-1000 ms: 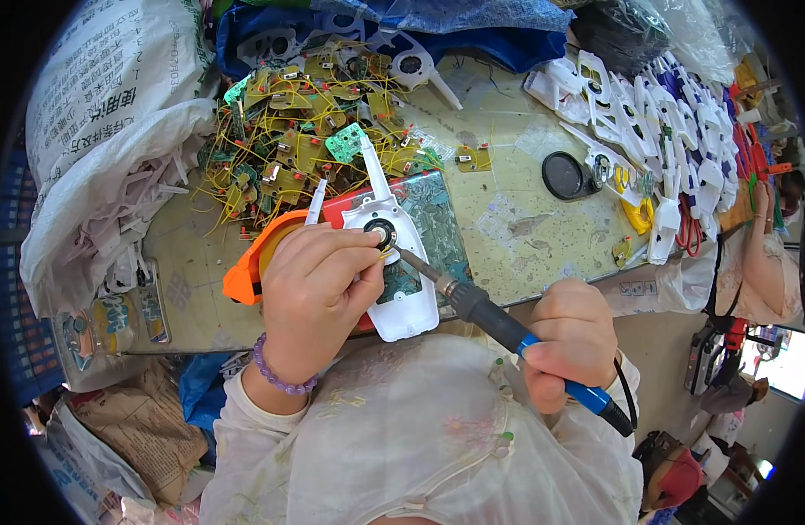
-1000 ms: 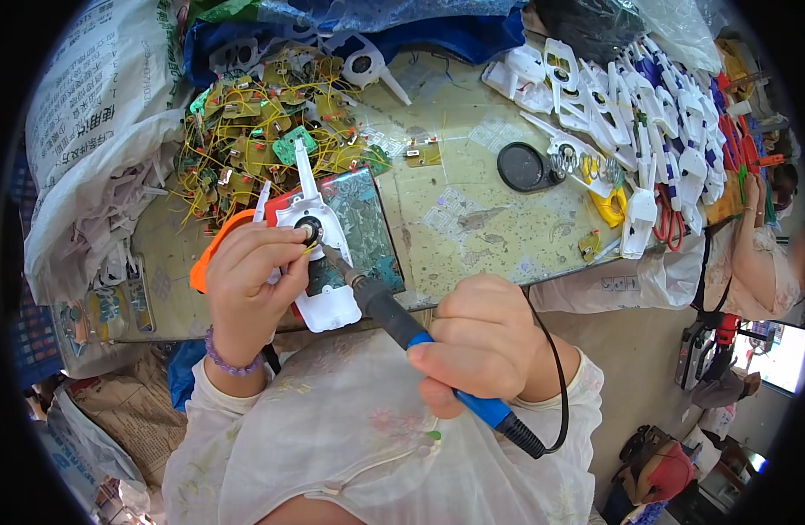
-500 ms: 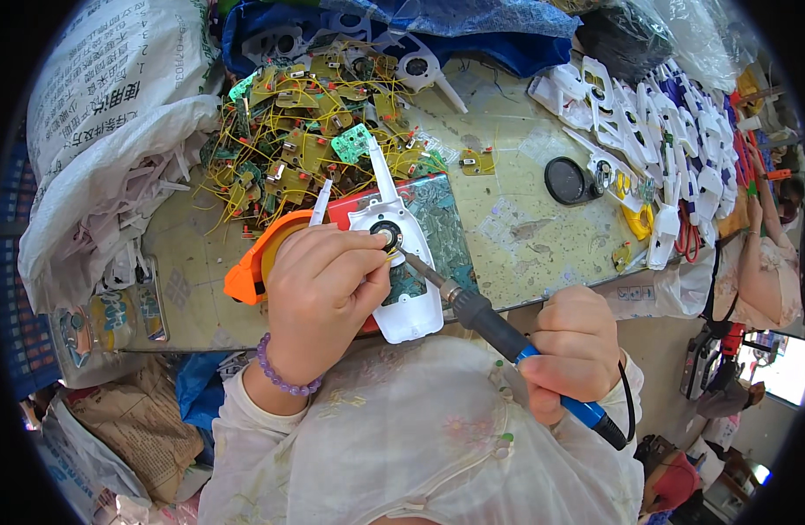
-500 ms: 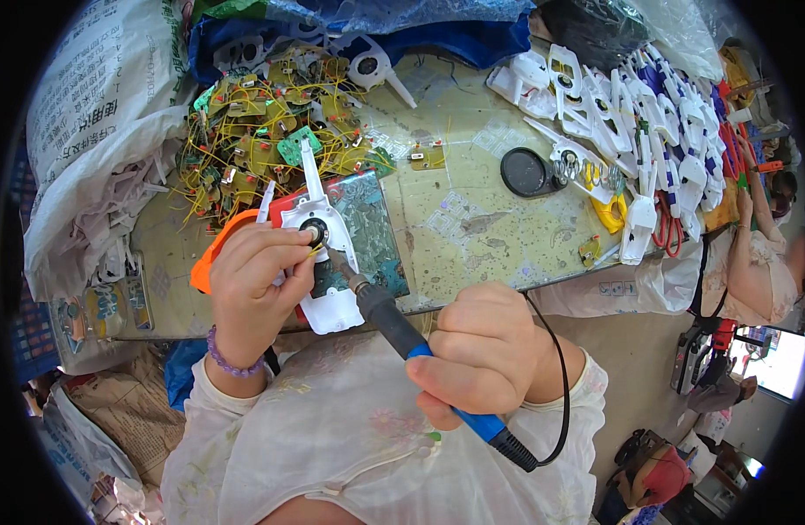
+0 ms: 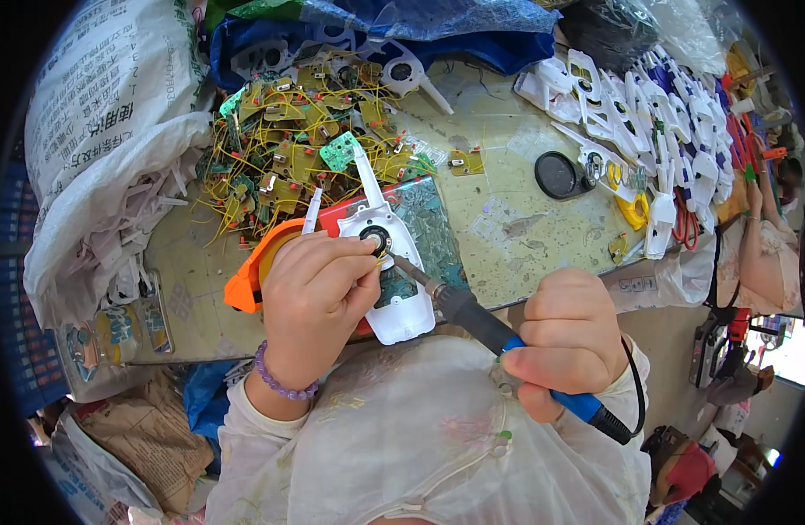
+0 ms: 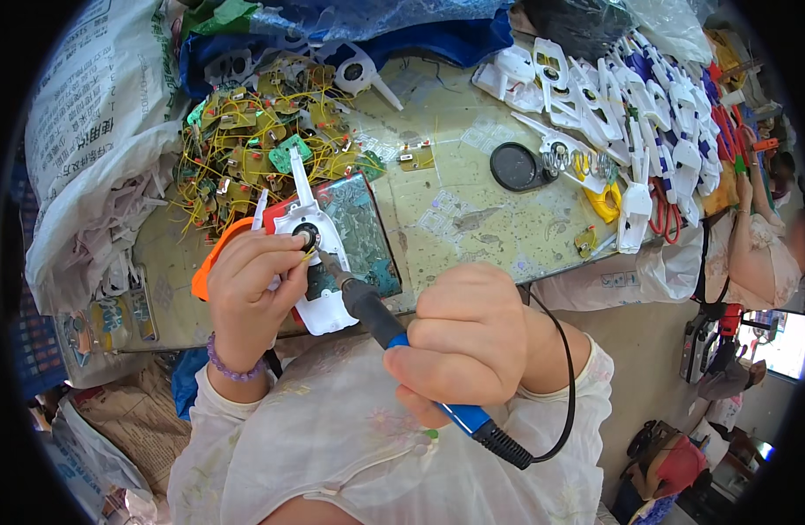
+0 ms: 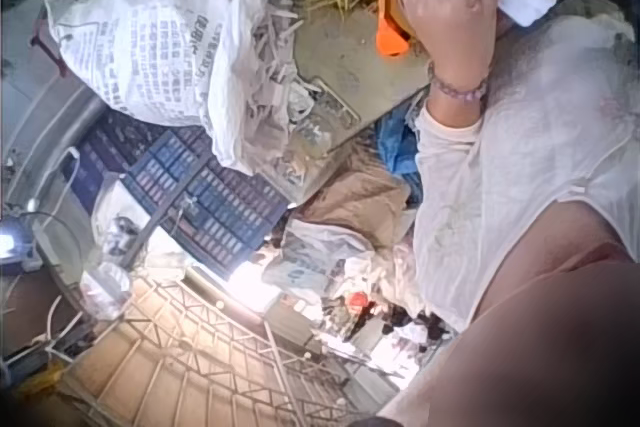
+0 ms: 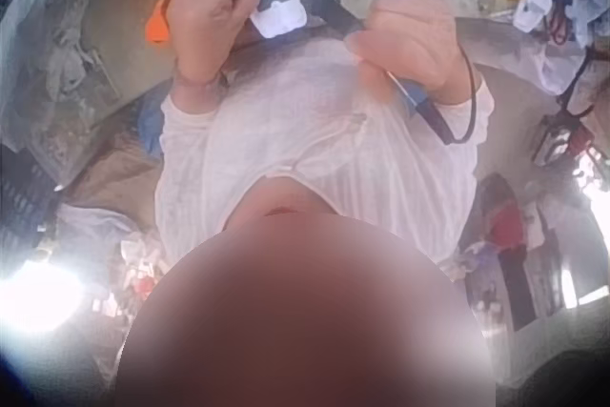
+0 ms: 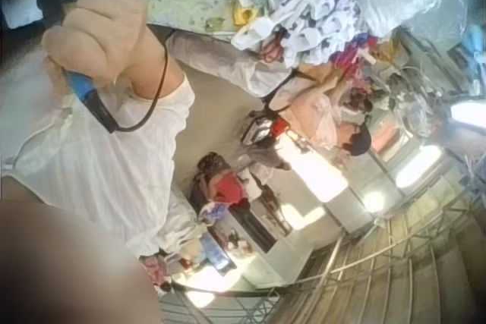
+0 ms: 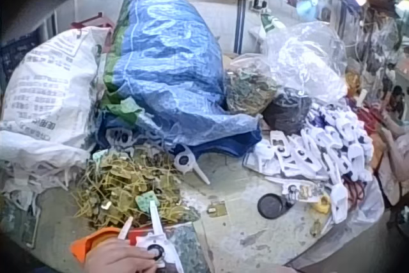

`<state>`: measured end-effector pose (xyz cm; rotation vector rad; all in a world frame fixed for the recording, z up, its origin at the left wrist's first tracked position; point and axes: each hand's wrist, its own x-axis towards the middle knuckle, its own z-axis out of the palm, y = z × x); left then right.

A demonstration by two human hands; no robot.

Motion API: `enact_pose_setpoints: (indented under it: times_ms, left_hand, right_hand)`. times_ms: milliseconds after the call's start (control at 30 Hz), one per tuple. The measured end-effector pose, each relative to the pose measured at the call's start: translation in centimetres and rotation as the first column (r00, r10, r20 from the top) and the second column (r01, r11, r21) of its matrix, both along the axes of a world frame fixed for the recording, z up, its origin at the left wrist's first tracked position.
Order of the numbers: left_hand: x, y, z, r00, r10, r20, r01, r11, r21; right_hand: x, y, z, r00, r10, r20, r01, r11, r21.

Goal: Soldering electronic circuit boards and wiring into plastic toy housings at a factory workbench.

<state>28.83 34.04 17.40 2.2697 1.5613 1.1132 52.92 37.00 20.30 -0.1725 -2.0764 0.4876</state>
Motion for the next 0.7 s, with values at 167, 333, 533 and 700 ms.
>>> enact_pose_setpoints:
  times_ms: [167,333,533,700]
  left_hand:
    - [0.1,0.2,0.3,0.999,-0.027,-0.024,0.027,1.000,-0.005]
    - [0.2,0.1,0.3,1.000,-0.003,-0.022,0.003,1.000,-0.001]
    - [-0.1,0.3,0.3,0.999,-0.012,-0.041,0.012,1.000,0.011]
    - [-0.7,0.8,0.6,0.994,-0.103,-0.030,0.102,0.994,-0.022]
  right_hand:
    - [0.1,0.1,-0.1,0.999,-0.020,-0.035,0.020,1.000,-0.001]
    - [0.9,-0.3,-0.3,0.999,-0.054,-0.011,0.054,0.998,0.017]
    - [2.0,-1.7,-3.2,0.952,-0.262,-0.157,0.260,0.965,-0.030]
    - [-0.9,-1.9,-6.3,0.923,-0.303,-0.239,0.216,0.919,-0.330]
